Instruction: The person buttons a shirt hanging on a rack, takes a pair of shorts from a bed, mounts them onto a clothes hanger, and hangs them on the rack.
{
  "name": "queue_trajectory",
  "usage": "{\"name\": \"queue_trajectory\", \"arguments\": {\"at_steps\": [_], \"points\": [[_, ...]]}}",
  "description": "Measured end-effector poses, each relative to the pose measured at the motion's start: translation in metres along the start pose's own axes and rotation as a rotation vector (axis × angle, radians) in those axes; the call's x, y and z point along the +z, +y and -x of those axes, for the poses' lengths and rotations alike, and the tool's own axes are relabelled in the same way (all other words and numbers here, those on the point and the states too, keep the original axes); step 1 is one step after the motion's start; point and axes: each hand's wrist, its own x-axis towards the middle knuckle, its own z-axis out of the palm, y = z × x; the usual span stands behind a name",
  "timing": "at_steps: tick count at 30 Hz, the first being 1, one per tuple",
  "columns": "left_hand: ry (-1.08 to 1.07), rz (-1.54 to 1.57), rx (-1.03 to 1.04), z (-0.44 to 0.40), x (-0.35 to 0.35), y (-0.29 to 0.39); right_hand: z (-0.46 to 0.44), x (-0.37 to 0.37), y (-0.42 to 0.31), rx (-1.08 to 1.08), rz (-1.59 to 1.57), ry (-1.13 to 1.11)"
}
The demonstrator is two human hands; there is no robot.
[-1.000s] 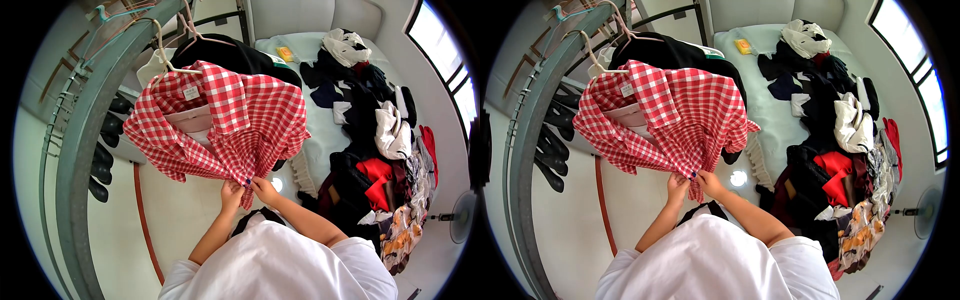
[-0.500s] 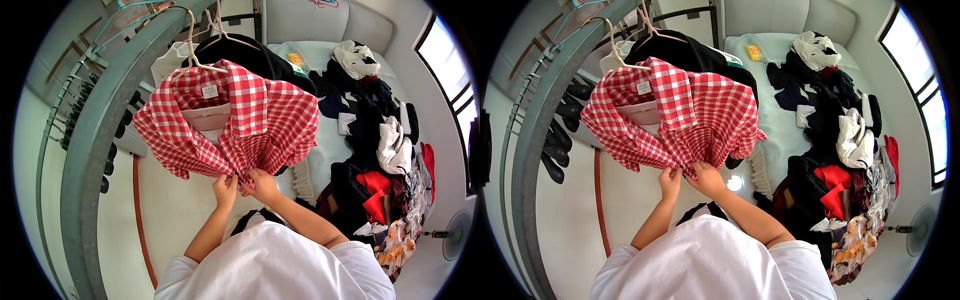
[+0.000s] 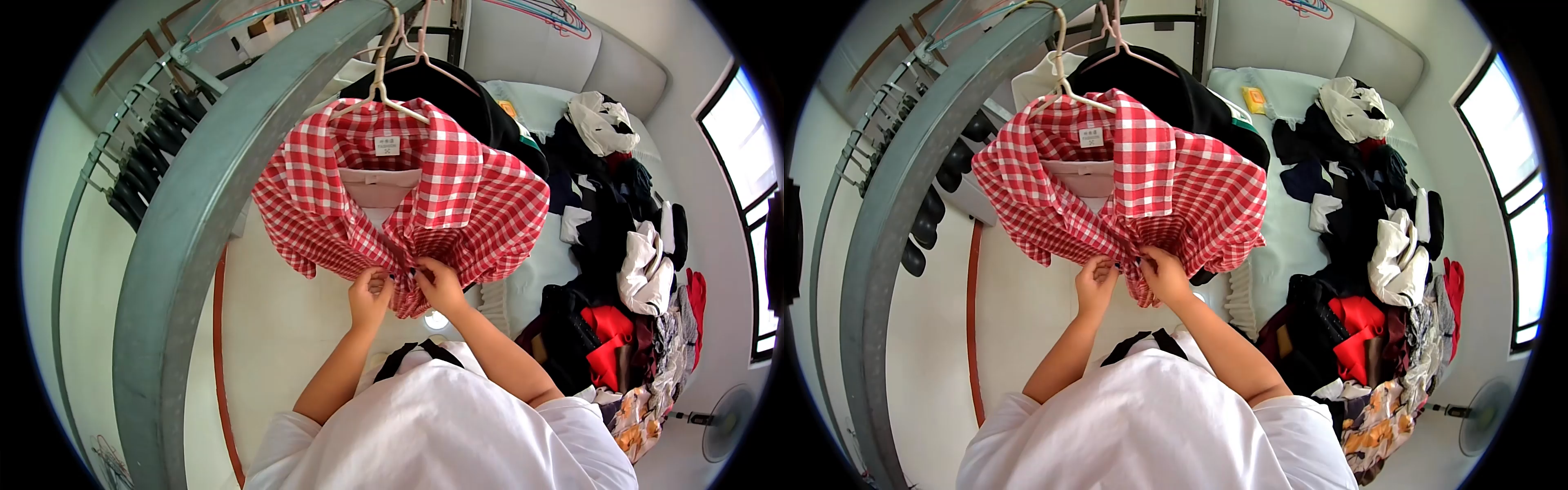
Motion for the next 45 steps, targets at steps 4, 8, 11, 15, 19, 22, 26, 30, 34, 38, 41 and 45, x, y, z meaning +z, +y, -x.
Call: {"name": "queue_trajectory", "arguments": {"at_steps": [4, 8, 11, 15, 19, 22, 26, 30, 34, 38, 41, 45], "points": [[0.005, -0.106, 0.000, -0.012, 0.002, -0.001, 0.003, -0.002, 0.010, -0.022, -0.077, -0.016], [-0.044, -0.195, -0.017, -0.025, 0.009, -0.004, 0.005, -0.002, 0.000, -0.031, -0.053, 0.034], [-0.044, -0.277, 0.024, -0.025, 0.015, 0.021, 0.005, -0.002, -0.011, -0.049, -0.004, 0.082], [-0.039, -0.480, 0.245, -0.019, 0.019, 0.035, 0.009, -0.001, -0.022, -0.056, 0.057, 0.132], [0.044, -0.491, 0.309, -0.013, 0.022, 0.040, 0.020, 0.005, -0.024, -0.068, 0.052, 0.132], [-0.026, -0.446, 0.242, -0.015, 0.019, 0.033, 0.024, 0.011, -0.024, -0.035, 0.035, 0.117], [-0.071, -0.460, 0.242, -0.016, 0.013, 0.027, 0.026, 0.010, -0.032, 0.049, -0.067, 0.110], [-0.101, -0.347, 0.164, -0.013, 0.009, 0.005, 0.029, 0.011, -0.026, 0.010, -0.025, 0.023], [-0.212, -0.145, 0.131, -0.007, -0.002, 0.003, 0.031, 0.018, -0.011, 0.031, -0.094, 0.012], [-0.374, -0.024, 0.065, -0.008, -0.018, 0.012, 0.033, 0.018, 0.004, 0.229, -0.393, -0.064], [-0.402, -0.072, 0.071, -0.006, -0.023, 0.009, 0.034, 0.017, 0.007, 0.189, -0.390, -0.096], [-0.397, -0.076, 0.031, -0.002, -0.022, 0.013, 0.035, 0.018, 0.019, 0.086, -0.205, -0.070]]}}
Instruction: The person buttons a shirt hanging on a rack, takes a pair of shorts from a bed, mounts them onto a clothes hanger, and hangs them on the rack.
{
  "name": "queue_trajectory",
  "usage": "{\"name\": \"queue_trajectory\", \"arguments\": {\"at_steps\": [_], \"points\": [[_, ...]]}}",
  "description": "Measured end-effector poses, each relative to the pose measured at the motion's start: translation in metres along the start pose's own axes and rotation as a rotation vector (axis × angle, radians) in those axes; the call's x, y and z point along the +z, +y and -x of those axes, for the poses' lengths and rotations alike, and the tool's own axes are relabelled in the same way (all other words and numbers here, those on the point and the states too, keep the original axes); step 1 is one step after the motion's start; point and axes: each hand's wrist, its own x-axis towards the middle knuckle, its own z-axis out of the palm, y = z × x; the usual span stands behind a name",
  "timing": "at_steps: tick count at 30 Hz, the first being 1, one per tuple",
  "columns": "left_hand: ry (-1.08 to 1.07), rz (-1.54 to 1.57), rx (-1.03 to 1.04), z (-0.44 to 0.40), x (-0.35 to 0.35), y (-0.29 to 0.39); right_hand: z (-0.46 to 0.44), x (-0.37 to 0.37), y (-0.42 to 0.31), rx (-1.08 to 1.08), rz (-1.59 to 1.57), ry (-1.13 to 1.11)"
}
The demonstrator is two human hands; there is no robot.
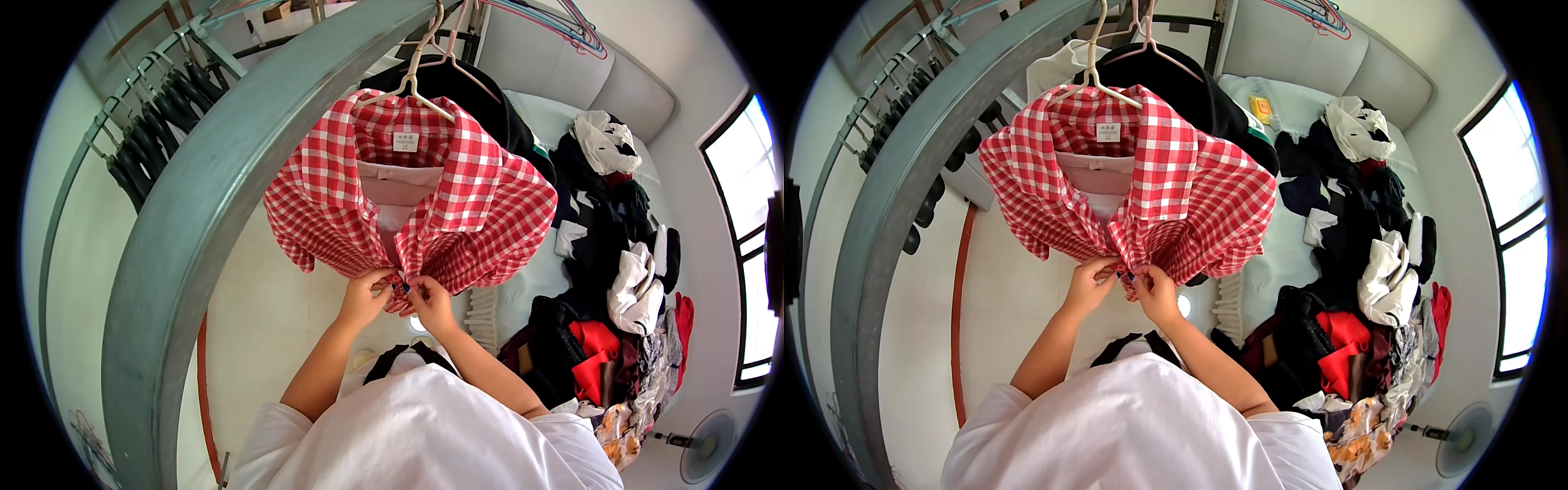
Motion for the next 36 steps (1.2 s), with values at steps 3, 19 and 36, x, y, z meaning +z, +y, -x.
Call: {"name": "queue_trajectory", "arguments": {"at_steps": [3, 19, 36], "points": [[-0.015, -0.006, -0.008, 0.001, 0.002, 0.000, 0.000, 0.002, -0.011, 0.148, -0.135, 0.022], [0.040, -0.139, 0.087, 0.004, 0.006, 0.002, -0.005, 0.010, -0.023, 0.023, -0.053, 0.141], [0.019, -0.164, 0.109, 0.005, 0.005, 0.004, -0.004, 0.009, -0.051, 0.081, -0.023, 0.177]]}}
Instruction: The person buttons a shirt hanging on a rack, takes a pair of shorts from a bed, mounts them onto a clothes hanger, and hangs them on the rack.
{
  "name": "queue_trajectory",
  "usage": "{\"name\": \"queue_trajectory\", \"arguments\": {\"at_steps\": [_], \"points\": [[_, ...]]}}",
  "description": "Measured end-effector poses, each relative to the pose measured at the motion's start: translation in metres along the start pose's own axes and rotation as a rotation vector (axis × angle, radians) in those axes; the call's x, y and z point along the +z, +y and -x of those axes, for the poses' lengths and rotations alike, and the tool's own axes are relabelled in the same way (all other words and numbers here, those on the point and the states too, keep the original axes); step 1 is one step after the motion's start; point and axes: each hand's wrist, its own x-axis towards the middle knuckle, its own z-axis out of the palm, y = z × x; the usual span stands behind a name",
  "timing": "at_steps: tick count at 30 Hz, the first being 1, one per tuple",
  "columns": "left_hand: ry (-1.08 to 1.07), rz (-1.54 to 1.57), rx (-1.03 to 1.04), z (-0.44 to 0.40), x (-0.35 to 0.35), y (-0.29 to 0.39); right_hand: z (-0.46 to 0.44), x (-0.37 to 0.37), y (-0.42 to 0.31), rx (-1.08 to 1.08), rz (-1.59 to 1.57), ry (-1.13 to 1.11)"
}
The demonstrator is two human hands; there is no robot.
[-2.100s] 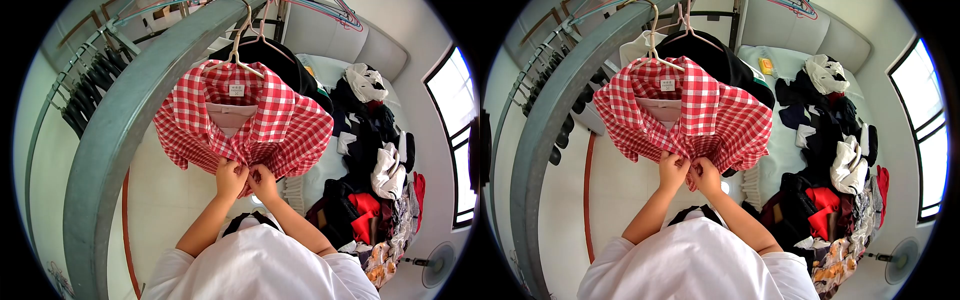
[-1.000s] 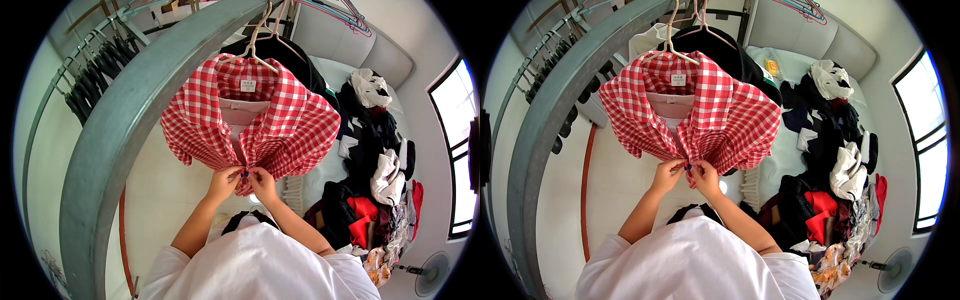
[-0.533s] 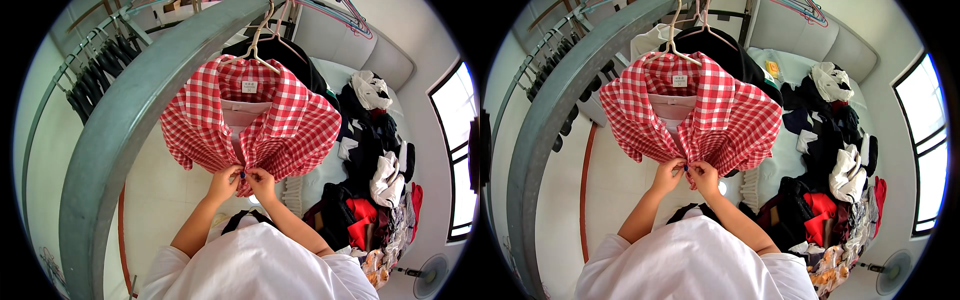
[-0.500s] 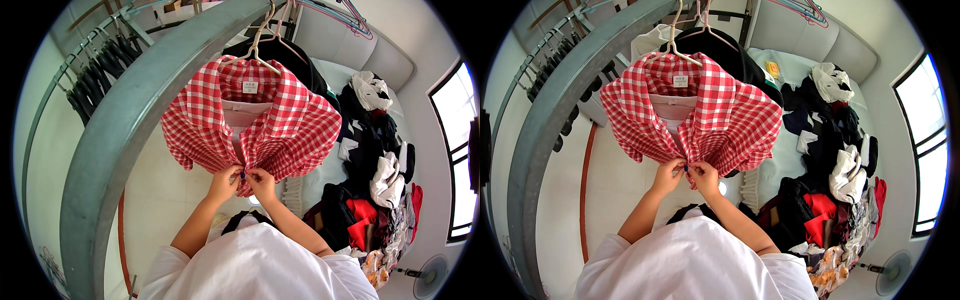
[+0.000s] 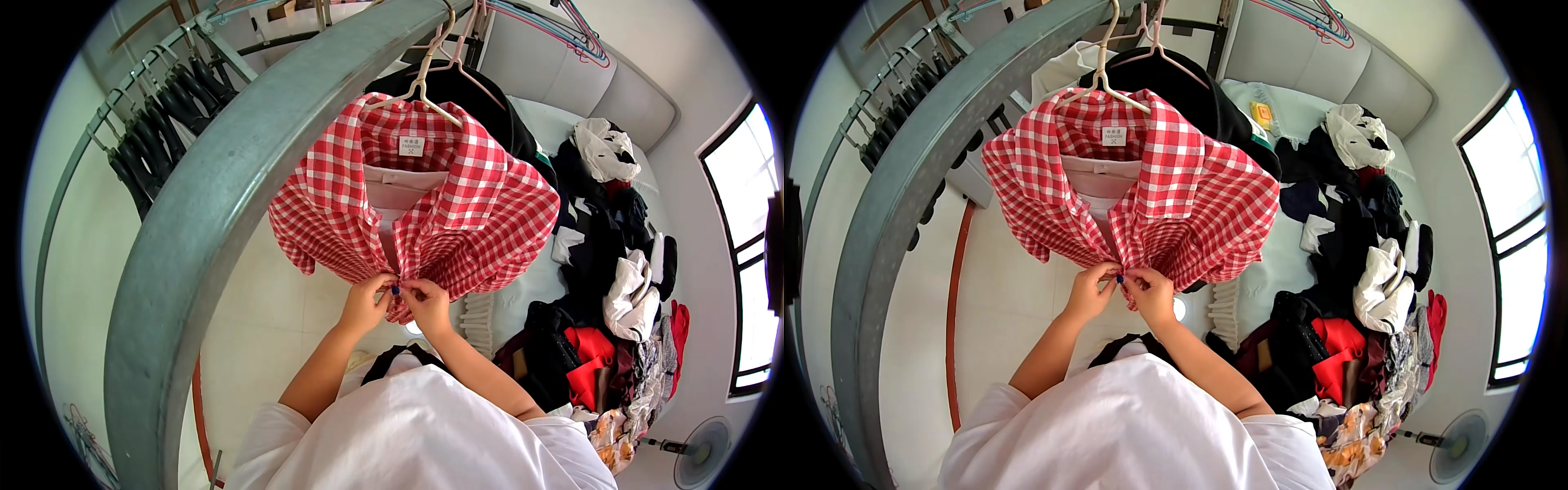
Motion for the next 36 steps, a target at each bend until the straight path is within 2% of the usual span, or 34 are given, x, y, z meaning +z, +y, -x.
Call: {"name": "queue_trajectory", "arguments": {"at_steps": [2, 6, 8, 12, 14, 18, 20, 36], "points": [[0.003, 0.002, 0.006, 0.001, 0.000, -0.002, -0.002, 0.000, 0.008, -0.263, 0.084, -0.014], [-0.004, 0.011, -0.007, 0.002, -0.002, -0.004, -0.001, -0.001, 0.003, -0.166, 0.100, -0.058], [-0.018, 0.051, -0.038, 0.002, -0.002, -0.005, -0.003, -0.001, 0.009, -0.333, 0.228, -0.053], [-0.003, 0.129, -0.040, 0.001, -0.004, 0.001, -0.002, -0.003, -0.005, -0.405, 0.361, -0.051], [-0.038, 0.156, -0.098, 0.000, -0.004, 0.001, -0.004, -0.004, 0.000, -0.621, 0.573, -0.023], [-0.035, 0.212, -0.125, 0.000, 0.000, 0.003, -0.002, -0.003, -0.002, -0.640, 0.663, -0.012], [0.003, 0.358, -0.282, 0.001, 0.003, 0.006, -0.002, -0.004, 0.000, -0.663, 0.713, -0.029], [0.025, 0.426, -0.299, 0.002, 0.007, -0.001, 0.007, -0.001, -0.014, -0.522, 0.555, -0.029]]}}
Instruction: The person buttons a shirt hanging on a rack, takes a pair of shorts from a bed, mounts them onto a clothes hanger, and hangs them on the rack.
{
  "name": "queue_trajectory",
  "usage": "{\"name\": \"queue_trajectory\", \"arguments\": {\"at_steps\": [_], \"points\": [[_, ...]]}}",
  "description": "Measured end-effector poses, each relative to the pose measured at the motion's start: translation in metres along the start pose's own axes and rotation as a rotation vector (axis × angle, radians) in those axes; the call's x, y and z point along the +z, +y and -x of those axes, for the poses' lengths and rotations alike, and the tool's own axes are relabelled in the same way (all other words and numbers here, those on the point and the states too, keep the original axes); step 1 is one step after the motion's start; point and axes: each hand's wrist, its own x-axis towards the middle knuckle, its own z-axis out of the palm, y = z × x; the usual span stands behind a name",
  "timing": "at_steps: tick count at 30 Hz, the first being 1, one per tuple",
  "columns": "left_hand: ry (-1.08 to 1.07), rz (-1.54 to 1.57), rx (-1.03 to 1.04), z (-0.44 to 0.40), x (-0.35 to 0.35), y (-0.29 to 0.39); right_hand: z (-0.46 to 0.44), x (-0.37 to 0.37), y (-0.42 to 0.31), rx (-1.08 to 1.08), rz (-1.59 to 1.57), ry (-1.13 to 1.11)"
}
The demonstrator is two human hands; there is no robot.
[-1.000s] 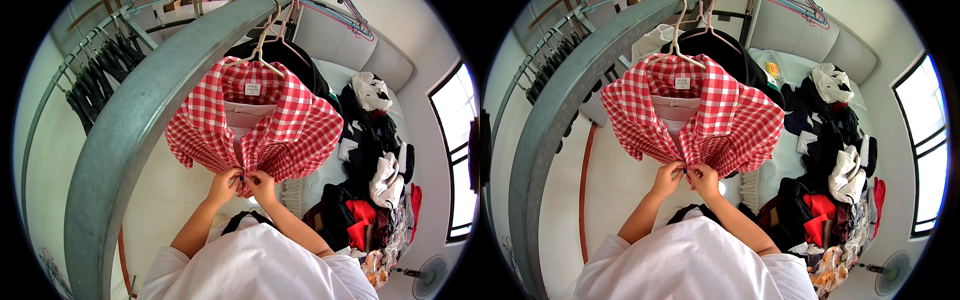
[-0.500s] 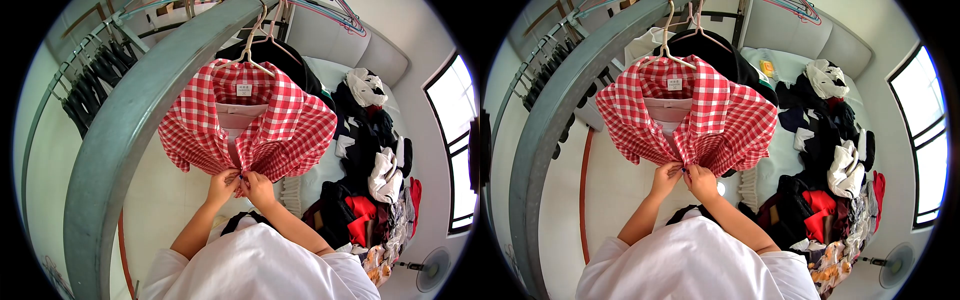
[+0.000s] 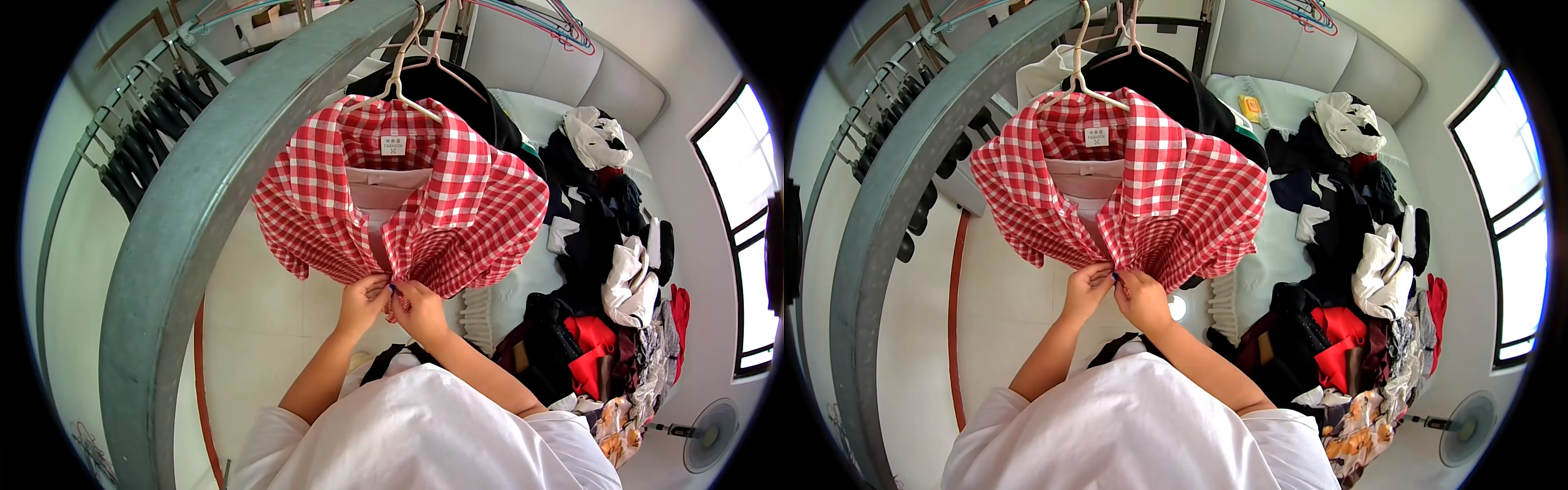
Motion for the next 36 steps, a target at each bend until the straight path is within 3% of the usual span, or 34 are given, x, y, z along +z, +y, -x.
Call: {"name": "queue_trajectory", "arguments": {"at_steps": [5, 15, 17, 36], "points": [[0.015, 0.035, -0.017, 0.000, 0.003, -0.002, 0.004, -0.001, 0.002, 0.097, -0.155, 0.000], [0.023, 0.002, -0.042, 0.003, 0.006, 0.002, 0.004, -0.001, 0.006, 0.141, -0.133, -0.013], [0.052, 0.037, 0.026, 0.003, 0.007, -0.006, 0.004, -0.002, 0.005, 0.215, -0.202, -0.029], [-0.027, 0.248, -0.099, 0.004, 0.000, -0.004, 0.006, 0.000, 0.000, 0.020, -0.004, 0.040]]}}
